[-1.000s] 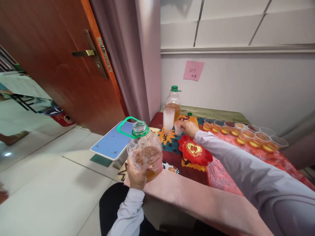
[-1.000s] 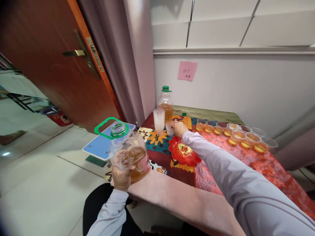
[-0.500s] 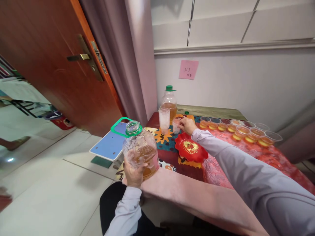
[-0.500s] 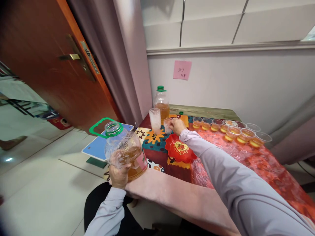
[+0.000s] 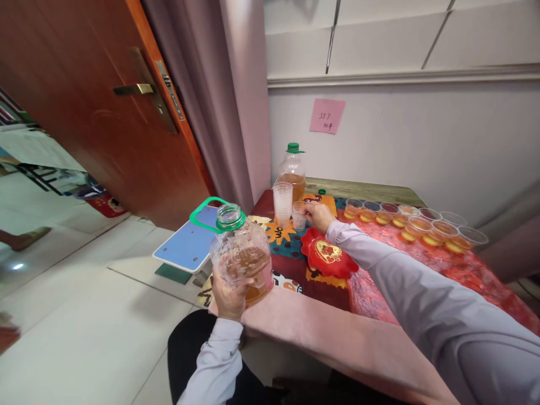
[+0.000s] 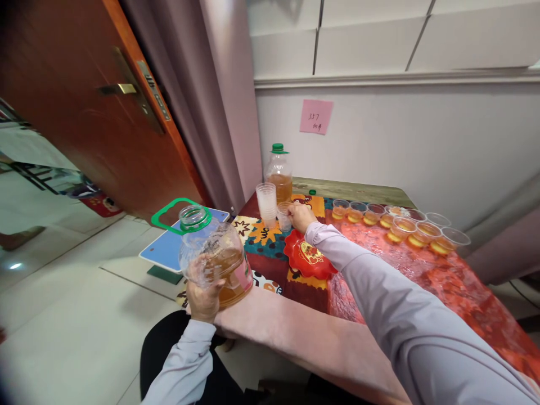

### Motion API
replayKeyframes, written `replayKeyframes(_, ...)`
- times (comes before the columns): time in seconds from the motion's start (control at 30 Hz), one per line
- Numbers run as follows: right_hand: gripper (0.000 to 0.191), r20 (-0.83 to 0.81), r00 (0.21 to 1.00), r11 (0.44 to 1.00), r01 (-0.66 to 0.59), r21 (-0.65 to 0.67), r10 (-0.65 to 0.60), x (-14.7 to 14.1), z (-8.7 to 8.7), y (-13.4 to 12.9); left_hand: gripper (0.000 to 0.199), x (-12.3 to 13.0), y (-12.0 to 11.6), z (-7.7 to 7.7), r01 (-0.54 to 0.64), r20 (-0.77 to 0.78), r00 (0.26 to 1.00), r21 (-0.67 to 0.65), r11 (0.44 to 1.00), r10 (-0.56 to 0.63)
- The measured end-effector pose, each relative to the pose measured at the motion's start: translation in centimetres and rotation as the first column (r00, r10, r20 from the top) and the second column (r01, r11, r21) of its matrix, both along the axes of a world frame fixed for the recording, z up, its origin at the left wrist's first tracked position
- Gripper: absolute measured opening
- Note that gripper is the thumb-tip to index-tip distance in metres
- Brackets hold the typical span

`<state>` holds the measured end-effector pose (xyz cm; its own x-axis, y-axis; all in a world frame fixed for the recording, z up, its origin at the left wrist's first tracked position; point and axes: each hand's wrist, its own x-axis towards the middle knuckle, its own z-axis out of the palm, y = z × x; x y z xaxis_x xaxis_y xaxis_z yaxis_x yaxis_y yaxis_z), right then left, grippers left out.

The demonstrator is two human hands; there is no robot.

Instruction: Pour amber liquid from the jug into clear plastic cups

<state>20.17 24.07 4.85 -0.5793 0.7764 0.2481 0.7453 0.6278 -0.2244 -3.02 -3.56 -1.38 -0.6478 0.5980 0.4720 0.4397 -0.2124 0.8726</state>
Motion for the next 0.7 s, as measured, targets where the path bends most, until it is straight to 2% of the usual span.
replayKeyframes(0.17,0.006,-0.071,0.997,0.999,0.032,0.034,-0.029,0.1,0.2,0.3,0.104,0.1,0.2,-0.3,-0.013,0.024,1.0,0.016,1.0,0.012)
replayKeyframes(0.3,0.009,-0.165,0.986,0.995,0.055,0.089,-0.04,0.7,1.8,0.4,0.107,-0.1,0.4,-0.5,-0.025,0.037,0.999,0.018,1.0,0.024)
replayKeyframes(0.4,0.012,-0.235,0.972,0.987,0.064,0.147,-0.028,2.9,3.6,-0.1,0.102,0.0,0.5,-0.4,-0.011,0.037,0.999,0.025,1.0,0.01)
replayKeyframes(0.47,0.013,-0.266,0.964,0.98,0.032,0.198,0.022,5.3,4.1,-1.1,0.101,0.1,0.5,-0.3,-0.004,0.042,0.999,0.036,0.999,0.002)
replayKeyframes(0.57,0.012,-0.226,0.971,0.98,-0.032,0.194,0.076,9.1,2.5,-3.8,0.103,0.0,0.6,-0.4,0.004,0.056,0.998,0.048,0.999,-0.007)
replayKeyframes(0.7,0.012,-0.125,0.992,0.999,-0.004,0.049,0.01,11.8,-1.7,-7.1,0.105,-0.3,0.9,-1.1,0.004,0.072,0.997,0.049,0.999,-0.008)
